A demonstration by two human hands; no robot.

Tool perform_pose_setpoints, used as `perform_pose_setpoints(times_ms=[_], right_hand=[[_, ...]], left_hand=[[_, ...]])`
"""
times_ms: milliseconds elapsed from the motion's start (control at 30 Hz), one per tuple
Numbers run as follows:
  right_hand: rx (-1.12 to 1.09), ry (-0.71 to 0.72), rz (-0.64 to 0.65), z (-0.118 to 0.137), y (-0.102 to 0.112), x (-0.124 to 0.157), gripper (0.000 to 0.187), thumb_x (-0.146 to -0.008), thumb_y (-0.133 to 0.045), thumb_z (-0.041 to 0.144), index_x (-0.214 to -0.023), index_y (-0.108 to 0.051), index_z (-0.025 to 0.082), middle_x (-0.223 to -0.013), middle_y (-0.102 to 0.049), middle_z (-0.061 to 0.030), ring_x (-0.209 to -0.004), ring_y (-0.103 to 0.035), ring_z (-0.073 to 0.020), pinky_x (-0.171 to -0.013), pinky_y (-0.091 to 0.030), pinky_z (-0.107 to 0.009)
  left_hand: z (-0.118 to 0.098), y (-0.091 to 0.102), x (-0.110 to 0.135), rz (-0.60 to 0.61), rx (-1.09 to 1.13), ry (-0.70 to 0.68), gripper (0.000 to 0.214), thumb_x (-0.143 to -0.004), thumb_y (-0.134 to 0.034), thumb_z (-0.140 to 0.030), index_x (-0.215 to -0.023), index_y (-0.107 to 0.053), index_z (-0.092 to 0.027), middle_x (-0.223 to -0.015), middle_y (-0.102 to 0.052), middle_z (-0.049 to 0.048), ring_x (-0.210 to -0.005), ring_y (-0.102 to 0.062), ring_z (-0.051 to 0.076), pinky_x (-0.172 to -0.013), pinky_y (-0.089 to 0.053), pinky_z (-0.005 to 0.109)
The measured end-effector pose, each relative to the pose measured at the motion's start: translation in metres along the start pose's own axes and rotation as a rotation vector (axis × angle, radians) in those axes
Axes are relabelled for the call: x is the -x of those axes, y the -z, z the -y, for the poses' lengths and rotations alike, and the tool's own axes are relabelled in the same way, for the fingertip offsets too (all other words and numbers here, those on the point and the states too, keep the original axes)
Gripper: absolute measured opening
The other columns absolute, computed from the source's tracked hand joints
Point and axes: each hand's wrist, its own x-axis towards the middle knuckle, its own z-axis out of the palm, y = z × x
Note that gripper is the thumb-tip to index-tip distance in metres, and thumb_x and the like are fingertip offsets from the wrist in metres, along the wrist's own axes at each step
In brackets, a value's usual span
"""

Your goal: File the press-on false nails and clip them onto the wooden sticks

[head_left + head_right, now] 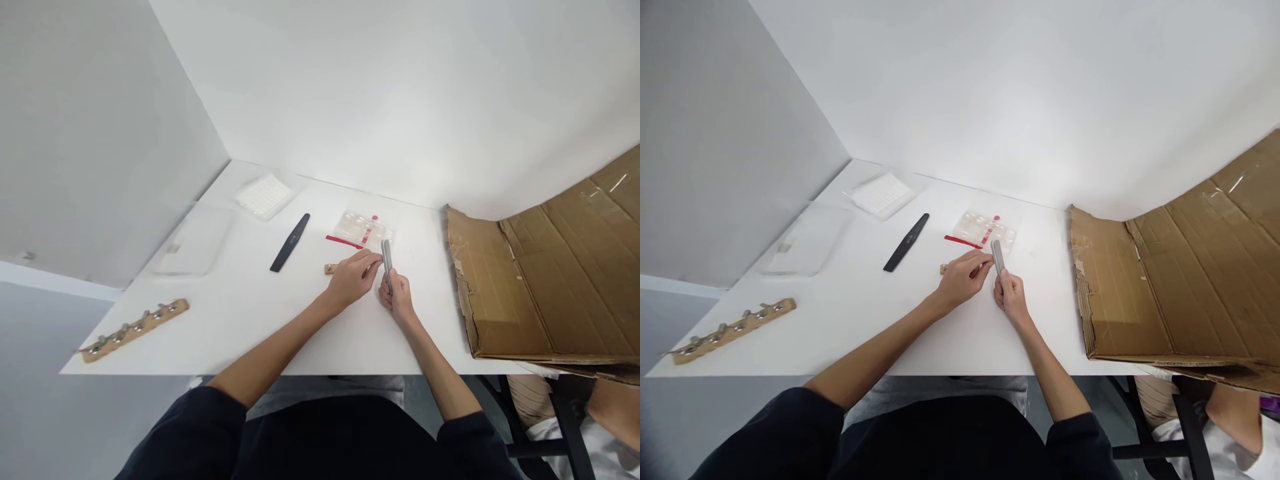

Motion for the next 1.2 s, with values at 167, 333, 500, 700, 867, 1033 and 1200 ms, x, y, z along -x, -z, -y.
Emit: perform_pose_setpoints(times_ms=[167,333,500,700,867,1033,1200], right_hand=[[0.04,-0.039,-0.009,0.0062,-0.0025,-0.0009,0.072,-0.084,-0.06,0.089,-0.058,-0.039,0.025,-0.045,-0.025,0.01,-0.036,-0.02,-0.0059,-0.035,-0.014,-0.024],[-0.008,-0.089,-0.046,0.0032,-0.001,-0.0044,0.072,-0.082,-0.063,0.088,-0.058,-0.038,0.025,-0.045,-0.024,0.0105,-0.036,-0.02,-0.0055,-0.034,-0.013,-0.023],[-0.045,-0.057,-0.055,-0.0007,0.0003,-0.004,0.071,-0.085,-0.059,0.088,-0.059,-0.039,0.025,-0.044,-0.024,0.0109,-0.036,-0.019,-0.0058,-0.033,-0.014,-0.023],[-0.017,-0.021,-0.008,-0.0001,-0.0006,-0.0015,0.07,-0.085,-0.058,0.088,-0.059,-0.04,0.025,-0.044,-0.025,0.0108,-0.035,-0.02,-0.0058,-0.034,-0.015,-0.023],[0.027,-0.032,0.008,0.0027,-0.0011,-0.0017,0.071,-0.085,-0.058,0.088,-0.058,-0.039,0.025,-0.044,-0.025,0.01,-0.036,-0.021,-0.0063,-0.034,-0.015,-0.023],[0.015,-0.062,-0.052,0.0024,-0.0019,-0.0032,0.07,-0.086,-0.06,0.085,-0.059,-0.038,0.025,-0.045,-0.026,0.0097,-0.037,-0.022,-0.0063,-0.034,-0.015,-0.023],[-0.044,-0.046,-0.082,0.0007,-0.0019,-0.002,0.07,-0.086,-0.058,0.087,-0.06,-0.038,0.025,-0.046,-0.025,0.0103,-0.037,-0.019,-0.0062,-0.034,-0.014,-0.023]], left_hand=[[0.0023,-0.0022,0.0025,-0.046,-0.008,-0.027,0.015,-0.101,-0.058,-0.013,-0.093,-0.069,-0.021,-0.074,-0.064,-0.0017,-0.057,-0.049,0.01,-0.053,-0.038,0.022],[-0.0036,-0.0009,0.0022,-0.07,0.024,-0.065,0.015,-0.103,-0.058,-0.015,-0.096,-0.069,-0.021,-0.076,-0.066,-0.0011,-0.059,-0.053,0.01,-0.054,-0.04,0.022],[-0.0054,-0.0006,0.0007,-0.064,0.023,-0.005,0.014,-0.103,-0.06,-0.015,-0.093,-0.069,-0.02,-0.075,-0.067,-0.0014,-0.058,-0.052,0.01,-0.055,-0.041,0.023],[-0.0024,-0.0007,0.0,-0.064,0.045,0.027,0.014,-0.102,-0.06,-0.016,-0.092,-0.068,-0.02,-0.076,-0.068,-0.0011,-0.058,-0.05,0.01,-0.056,-0.041,0.024],[-0.0032,-0.001,0.0011,-0.075,0.042,0.026,0.016,-0.103,-0.059,-0.017,-0.091,-0.069,-0.02,-0.074,-0.067,-0.0005,-0.058,-0.05,0.011,-0.055,-0.042,0.024],[-0.0064,-0.0029,0.0028,-0.105,0.068,-0.016,0.015,-0.104,-0.059,-0.02,-0.094,-0.07,-0.02,-0.074,-0.067,0.0001,-0.058,-0.052,0.011,-0.054,-0.042,0.024],[-0.0064,-0.002,0.0014,-0.12,0.069,0.084,0.016,-0.104,-0.059,-0.022,-0.091,-0.068,-0.021,-0.073,-0.067,-0.0007,-0.058,-0.051,0.011,-0.056,-0.043,0.025]])
